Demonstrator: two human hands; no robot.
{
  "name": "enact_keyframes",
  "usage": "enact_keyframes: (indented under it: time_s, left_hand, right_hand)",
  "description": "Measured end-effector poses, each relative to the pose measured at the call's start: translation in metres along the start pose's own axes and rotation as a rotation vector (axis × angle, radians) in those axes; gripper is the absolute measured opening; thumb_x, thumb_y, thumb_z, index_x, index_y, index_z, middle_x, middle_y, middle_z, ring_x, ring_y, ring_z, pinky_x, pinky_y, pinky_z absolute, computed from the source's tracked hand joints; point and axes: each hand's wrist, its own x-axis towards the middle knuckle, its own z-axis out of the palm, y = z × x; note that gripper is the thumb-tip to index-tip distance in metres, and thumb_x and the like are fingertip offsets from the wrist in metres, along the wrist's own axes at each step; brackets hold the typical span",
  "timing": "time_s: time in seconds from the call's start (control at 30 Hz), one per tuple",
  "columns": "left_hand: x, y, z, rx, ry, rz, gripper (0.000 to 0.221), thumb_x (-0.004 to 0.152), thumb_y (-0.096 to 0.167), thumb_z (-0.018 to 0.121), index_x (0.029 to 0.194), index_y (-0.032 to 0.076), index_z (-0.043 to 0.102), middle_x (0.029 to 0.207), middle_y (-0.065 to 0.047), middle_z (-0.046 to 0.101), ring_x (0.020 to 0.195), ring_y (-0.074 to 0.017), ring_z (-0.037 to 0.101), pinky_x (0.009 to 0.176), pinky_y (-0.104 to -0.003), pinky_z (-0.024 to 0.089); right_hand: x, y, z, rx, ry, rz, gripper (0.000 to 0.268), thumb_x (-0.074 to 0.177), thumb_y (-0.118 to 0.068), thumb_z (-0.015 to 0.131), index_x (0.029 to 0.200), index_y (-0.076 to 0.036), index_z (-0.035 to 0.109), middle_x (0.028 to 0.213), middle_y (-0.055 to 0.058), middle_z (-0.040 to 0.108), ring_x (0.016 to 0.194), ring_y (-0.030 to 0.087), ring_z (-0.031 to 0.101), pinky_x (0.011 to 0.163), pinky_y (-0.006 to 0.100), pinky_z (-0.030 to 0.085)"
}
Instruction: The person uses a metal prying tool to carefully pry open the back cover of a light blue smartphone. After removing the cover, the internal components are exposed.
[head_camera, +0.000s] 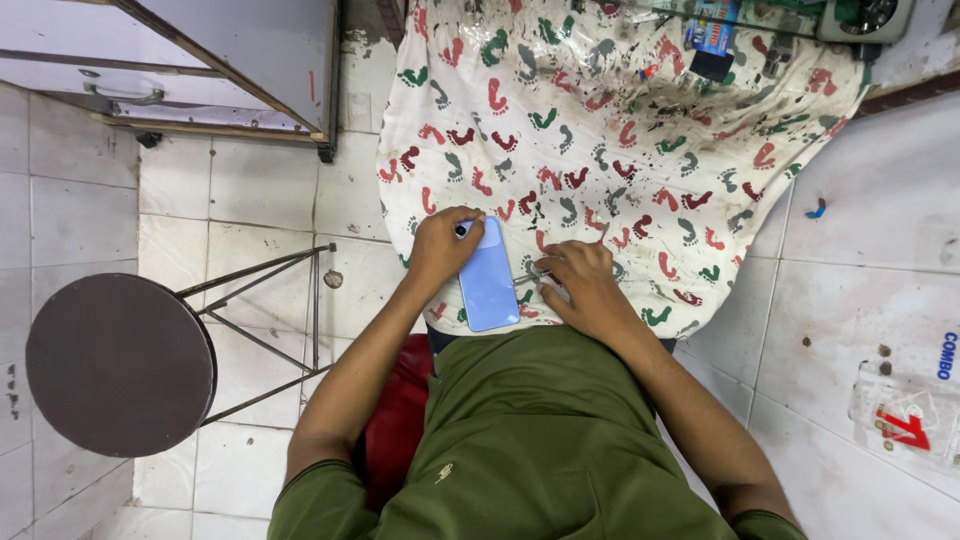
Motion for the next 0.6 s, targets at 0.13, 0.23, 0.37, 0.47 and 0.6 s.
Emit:
enact_keyframes:
  time_s: [0.13, 0.23, 0.37, 0.47, 0.6]
  left_hand:
    - [-0.002, 0.013, 0.004, 0.157, 0.047, 0.156, 0.023, 0.088, 0.021, 0.074, 0.104, 0.007, 0.08, 0.102, -0.015, 0.077, 0.093, -0.0316, 0.07, 0.082, -0.04, 0.056]
    - [-0.003, 0.017, 0.003, 0.158, 0.025, 0.216, 0.025, 0.087, 0.02, 0.073, 0.106, 0.005, 0.079, 0.102, -0.012, 0.078, 0.096, -0.0306, 0.065, 0.086, -0.04, 0.054]
    - [-0.005, 0.016, 0.003, 0.135, 0.028, 0.23, 0.026, 0.088, 0.019, 0.072, 0.108, 0.003, 0.078, 0.103, -0.013, 0.077, 0.098, -0.03, 0.062, 0.094, -0.041, 0.049]
    - [-0.006, 0.012, 0.006, 0.124, 0.031, 0.232, 0.027, 0.089, 0.019, 0.072, 0.11, 0.003, 0.077, 0.105, -0.013, 0.076, 0.101, -0.03, 0.062, 0.096, -0.041, 0.048]
    - [-0.011, 0.004, 0.003, 0.12, 0.04, 0.252, 0.03, 0.089, 0.019, 0.072, 0.114, 0.004, 0.075, 0.107, -0.013, 0.075, 0.106, -0.0301, 0.062, 0.099, -0.043, 0.046]
  right_hand:
    - [0.005, -0.003, 0.007, 0.041, -0.07, -0.014, 0.036, 0.092, -0.027, 0.069, 0.121, -0.005, 0.068, 0.118, 0.012, 0.065, 0.116, 0.029, 0.055, 0.104, 0.046, 0.033]
    - [0.009, -0.008, 0.011, 0.119, -0.125, 0.026, 0.036, 0.095, -0.03, 0.068, 0.121, -0.005, 0.069, 0.11, 0.012, 0.067, 0.108, 0.028, 0.06, 0.103, 0.044, 0.036]
    - [0.02, -0.011, 0.015, 0.154, -0.207, 0.137, 0.035, 0.095, -0.033, 0.068, 0.116, -0.006, 0.072, 0.104, 0.012, 0.067, 0.102, 0.027, 0.061, 0.101, 0.042, 0.038]
    - [0.028, -0.009, 0.02, 0.19, -0.245, 0.184, 0.036, 0.095, -0.035, 0.069, 0.111, -0.003, 0.072, 0.101, 0.013, 0.069, 0.096, 0.027, 0.063, 0.097, 0.041, 0.041]
    - [0.042, -0.012, 0.03, 0.246, -0.261, 0.283, 0.039, 0.09, -0.036, 0.073, 0.105, 0.0, 0.072, 0.092, 0.015, 0.071, 0.083, 0.026, 0.068, 0.082, 0.039, 0.051]
